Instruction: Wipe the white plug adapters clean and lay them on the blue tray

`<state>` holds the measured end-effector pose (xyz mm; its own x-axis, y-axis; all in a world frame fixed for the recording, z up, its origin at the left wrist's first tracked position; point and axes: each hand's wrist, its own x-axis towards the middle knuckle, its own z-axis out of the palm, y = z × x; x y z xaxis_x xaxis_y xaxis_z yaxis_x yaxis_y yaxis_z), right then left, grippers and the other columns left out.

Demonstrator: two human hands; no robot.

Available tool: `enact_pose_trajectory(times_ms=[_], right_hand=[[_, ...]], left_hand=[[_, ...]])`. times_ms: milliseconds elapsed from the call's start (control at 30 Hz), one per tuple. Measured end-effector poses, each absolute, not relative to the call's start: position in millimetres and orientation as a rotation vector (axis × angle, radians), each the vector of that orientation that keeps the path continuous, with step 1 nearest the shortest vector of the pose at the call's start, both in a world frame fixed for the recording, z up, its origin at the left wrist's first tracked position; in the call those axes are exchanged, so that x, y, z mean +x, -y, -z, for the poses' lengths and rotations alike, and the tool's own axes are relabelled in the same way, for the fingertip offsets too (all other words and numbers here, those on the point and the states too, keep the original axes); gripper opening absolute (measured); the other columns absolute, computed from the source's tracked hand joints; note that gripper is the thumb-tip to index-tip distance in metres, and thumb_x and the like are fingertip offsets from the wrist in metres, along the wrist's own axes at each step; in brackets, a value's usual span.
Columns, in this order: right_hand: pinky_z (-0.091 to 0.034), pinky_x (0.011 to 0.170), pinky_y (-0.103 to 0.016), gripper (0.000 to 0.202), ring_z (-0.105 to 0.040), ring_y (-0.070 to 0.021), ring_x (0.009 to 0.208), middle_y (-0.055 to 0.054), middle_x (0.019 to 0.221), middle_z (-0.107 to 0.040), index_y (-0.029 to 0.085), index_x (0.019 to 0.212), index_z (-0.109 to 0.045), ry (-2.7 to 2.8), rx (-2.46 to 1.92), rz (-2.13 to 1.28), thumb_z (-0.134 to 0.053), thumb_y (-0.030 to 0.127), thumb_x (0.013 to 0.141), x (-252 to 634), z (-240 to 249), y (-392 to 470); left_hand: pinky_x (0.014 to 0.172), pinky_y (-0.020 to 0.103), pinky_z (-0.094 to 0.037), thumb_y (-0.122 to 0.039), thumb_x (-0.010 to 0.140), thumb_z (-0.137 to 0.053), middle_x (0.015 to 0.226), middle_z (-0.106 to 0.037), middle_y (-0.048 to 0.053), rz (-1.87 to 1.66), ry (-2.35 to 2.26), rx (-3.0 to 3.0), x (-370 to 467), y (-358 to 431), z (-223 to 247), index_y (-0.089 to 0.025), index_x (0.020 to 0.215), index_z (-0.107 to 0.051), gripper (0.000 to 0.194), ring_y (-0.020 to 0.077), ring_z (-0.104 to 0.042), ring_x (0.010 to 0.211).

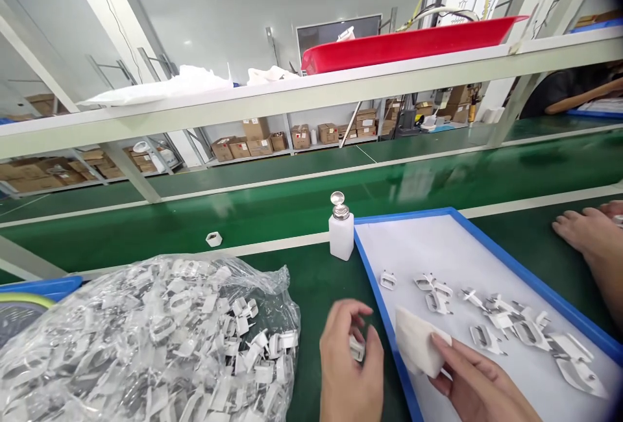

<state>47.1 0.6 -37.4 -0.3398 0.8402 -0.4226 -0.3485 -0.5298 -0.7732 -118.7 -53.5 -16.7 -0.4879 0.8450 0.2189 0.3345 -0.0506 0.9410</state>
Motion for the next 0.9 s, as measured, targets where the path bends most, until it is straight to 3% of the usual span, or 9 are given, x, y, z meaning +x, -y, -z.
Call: enact_pose_trajectory(times_ms=[100,200,300,367,533,900], right_hand=[[-0.056,0.065,-0.032,0.038,-0.064,-0.0270,0.087,-0.010,0.090,-0.073,0.022,0.077,-0.081,0.842,-1.126,-1.798,-0.092,0.055,0.061,37.0,15.2,-15.0],[-0.055,0.066,-0.028,0.038,-0.064,-0.0246,0.093,-0.010,0.101,-0.073,0.020,0.087,-0.079,0.983,-1.052,-1.613,-0.086,0.054,0.072,16.3,-10.6,-47.8],[-0.050,0.066,-0.022,0.022,-0.062,-0.0152,0.087,-0.005,0.098,-0.071,0.017,0.092,-0.075,1.060,-1.021,-1.463,-0.073,0.039,0.091,-11.9,-34.0,-92.1],[-0.053,0.068,-0.026,0.017,-0.063,-0.0133,0.080,-0.003,0.094,-0.068,0.014,0.096,-0.070,1.132,-1.024,-1.378,-0.069,0.031,0.096,-29.6,-46.3,-118.8],[-0.058,0.074,-0.032,0.023,-0.067,-0.0165,0.084,-0.002,0.099,-0.068,0.013,0.104,-0.067,1.302,-1.023,-1.286,-0.067,0.036,0.098,-60.5,-63.5,-151.6],[-0.059,0.075,-0.034,0.029,-0.067,-0.0185,0.086,-0.003,0.102,-0.068,0.013,0.107,-0.067,1.464,-0.993,-1.252,-0.066,0.041,0.098,-81.6,-59.8,-157.7]], left_hand=[[0.106,0.045,-0.045,0.001,0.087,-0.043,0.137,-0.058,0.013,-1.418,-2.168,1.736,-139.9,18.9,-5.7,-0.021,0.129,-0.061,0.050,0.0298,-0.049,0.127],[0.107,0.054,-0.043,0.009,0.079,-0.039,0.165,-0.036,0.007,-1.019,-2.477,1.912,-154.3,-24.3,-20.6,-0.026,0.151,-0.046,0.081,0.0358,-0.043,0.130],[0.099,0.052,-0.048,0.007,0.082,-0.036,0.169,-0.031,0.005,-0.880,-2.584,1.941,-159.8,-53.1,-25.0,-0.024,0.156,-0.040,0.081,0.0358,-0.046,0.123],[0.096,0.051,-0.049,0.006,0.084,-0.035,0.167,-0.035,0.008,-0.885,-2.588,1.946,-160.9,-59.9,-23.8,-0.019,0.156,-0.039,0.077,0.0350,-0.047,0.118],[0.090,0.049,-0.050,0.007,0.084,-0.034,0.166,-0.037,0.006,-0.851,-2.567,1.984,-164.2,-55.4,-21.1,-0.021,0.156,-0.038,0.077,0.0328,-0.049,0.112],[0.091,0.047,-0.049,0.004,0.079,-0.044,0.167,-0.035,0.008,-0.901,-2.462,1.977,-172.8,-57.0,-21.5,-0.025,0.156,-0.038,0.082,0.0319,-0.051,0.113]])
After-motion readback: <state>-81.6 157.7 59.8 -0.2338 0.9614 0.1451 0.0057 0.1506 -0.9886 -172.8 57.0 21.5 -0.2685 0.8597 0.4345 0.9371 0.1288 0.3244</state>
